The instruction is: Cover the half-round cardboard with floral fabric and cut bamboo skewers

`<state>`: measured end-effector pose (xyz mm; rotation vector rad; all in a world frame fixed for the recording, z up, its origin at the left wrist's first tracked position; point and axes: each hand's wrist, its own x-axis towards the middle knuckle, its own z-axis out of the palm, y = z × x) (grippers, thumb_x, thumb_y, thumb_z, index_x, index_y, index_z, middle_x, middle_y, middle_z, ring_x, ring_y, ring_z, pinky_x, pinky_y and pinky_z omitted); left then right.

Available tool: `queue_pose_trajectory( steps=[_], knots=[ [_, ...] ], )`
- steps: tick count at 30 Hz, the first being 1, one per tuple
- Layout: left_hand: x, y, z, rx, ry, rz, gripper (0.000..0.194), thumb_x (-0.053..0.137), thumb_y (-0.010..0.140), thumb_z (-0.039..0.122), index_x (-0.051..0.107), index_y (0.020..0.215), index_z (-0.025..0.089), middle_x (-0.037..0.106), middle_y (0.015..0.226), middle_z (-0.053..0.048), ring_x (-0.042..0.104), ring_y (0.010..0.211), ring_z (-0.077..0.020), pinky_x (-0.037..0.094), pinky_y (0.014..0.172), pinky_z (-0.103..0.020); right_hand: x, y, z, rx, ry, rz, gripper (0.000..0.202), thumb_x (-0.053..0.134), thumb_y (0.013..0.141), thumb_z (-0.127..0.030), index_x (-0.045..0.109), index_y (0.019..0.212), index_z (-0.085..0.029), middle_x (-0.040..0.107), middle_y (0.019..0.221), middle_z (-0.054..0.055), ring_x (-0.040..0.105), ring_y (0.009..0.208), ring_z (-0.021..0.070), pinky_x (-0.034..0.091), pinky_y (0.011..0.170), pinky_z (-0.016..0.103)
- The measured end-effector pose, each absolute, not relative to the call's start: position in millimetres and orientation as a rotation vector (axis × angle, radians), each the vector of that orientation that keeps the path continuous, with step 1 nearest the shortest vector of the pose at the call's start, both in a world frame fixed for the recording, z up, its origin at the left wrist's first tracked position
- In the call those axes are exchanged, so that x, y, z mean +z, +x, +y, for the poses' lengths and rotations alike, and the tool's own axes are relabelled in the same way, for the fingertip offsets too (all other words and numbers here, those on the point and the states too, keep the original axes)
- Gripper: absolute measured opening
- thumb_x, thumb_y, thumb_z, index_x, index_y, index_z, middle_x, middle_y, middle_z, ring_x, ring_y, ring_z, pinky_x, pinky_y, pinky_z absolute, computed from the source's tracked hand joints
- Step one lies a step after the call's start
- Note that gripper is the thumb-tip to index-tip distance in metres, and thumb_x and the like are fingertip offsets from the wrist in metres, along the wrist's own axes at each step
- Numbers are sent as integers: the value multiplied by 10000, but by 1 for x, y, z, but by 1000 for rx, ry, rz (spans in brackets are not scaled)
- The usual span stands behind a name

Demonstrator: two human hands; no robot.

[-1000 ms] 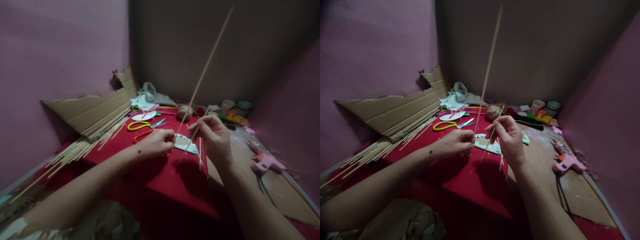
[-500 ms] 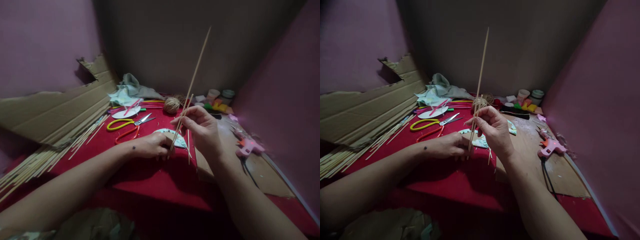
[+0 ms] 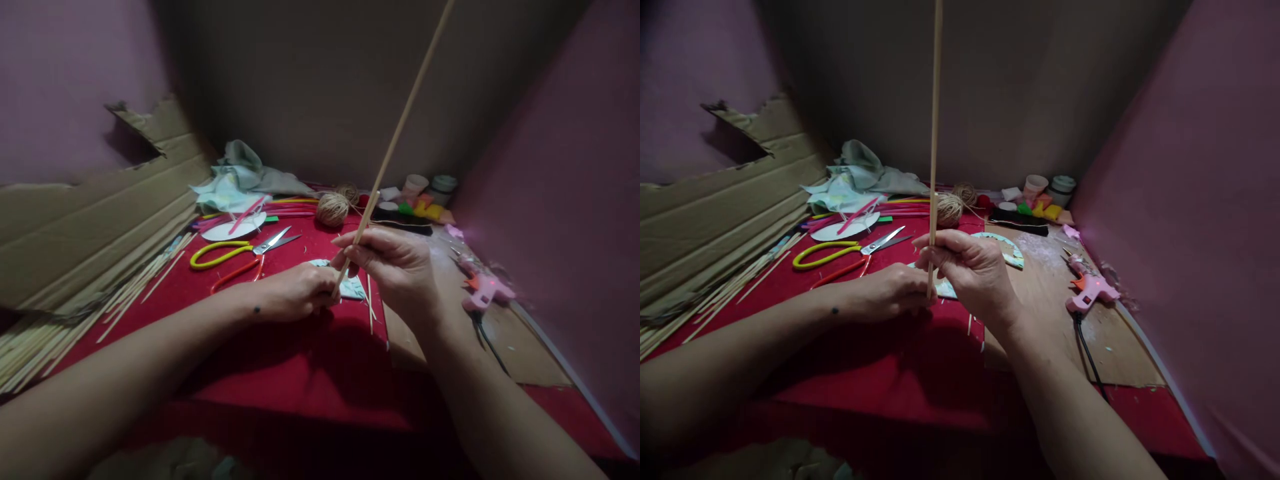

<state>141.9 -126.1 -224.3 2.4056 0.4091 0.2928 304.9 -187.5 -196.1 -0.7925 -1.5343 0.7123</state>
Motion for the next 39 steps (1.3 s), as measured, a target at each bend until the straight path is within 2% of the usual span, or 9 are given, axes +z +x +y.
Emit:
queue_pose_trajectory(
  steps=[5, 21, 26, 32, 39],
  knots=[
    [-235, 139, -119, 402, 2431, 273, 121, 541, 807, 77, 601, 733, 151, 611, 755, -14, 555, 687, -115, 427, 652, -226, -200, 303, -186, 693, -796, -1536, 116, 611, 809, -118, 705, 821, -185, 666, 652, -27, 626, 593, 97, 521, 562, 216],
    [-241, 140, -126, 477, 2501, 296, 181, 508, 730, 2, 470, 653, 161, 524, 684, 7, 445, 616, -105, 365, 578, -213, -209, 298, -190, 572, -895, -1569, 131, 559, 873, -191, 689, 861, -203, 670, 680, -12, 582, 580, 79, 478, 551, 197],
    [-236, 141, -129, 427, 2472, 336, 187, 496, 725, 4, 449, 638, 162, 510, 688, 9, 428, 614, -103, 361, 579, -214, -207, 297, -190, 641, -872, -1502, 148, 592, 844, -186, 720, 911, -216, 694, 672, -7, 605, 585, 93, 496, 568, 207],
    [-232, 143, -129, 386, 2511, 349, 138, 481, 761, 42, 480, 697, 164, 537, 820, -19, 469, 728, -128, 404, 679, -237, -186, 290, -192, 726, -790, -1314, 202, 626, 816, -197, 719, 984, -259, 729, 707, -8, 674, 677, 134, 549, 720, 292],
    [-236, 143, -127, 434, 2538, 282, 143, 483, 758, 52, 443, 691, 172, 514, 808, -18, 456, 746, -138, 405, 683, -239, -185, 285, -189, 779, -766, -1257, 189, 675, 773, -215, 744, 942, -263, 723, 663, -9, 673, 612, 155, 567, 639, 317]
  ],
)
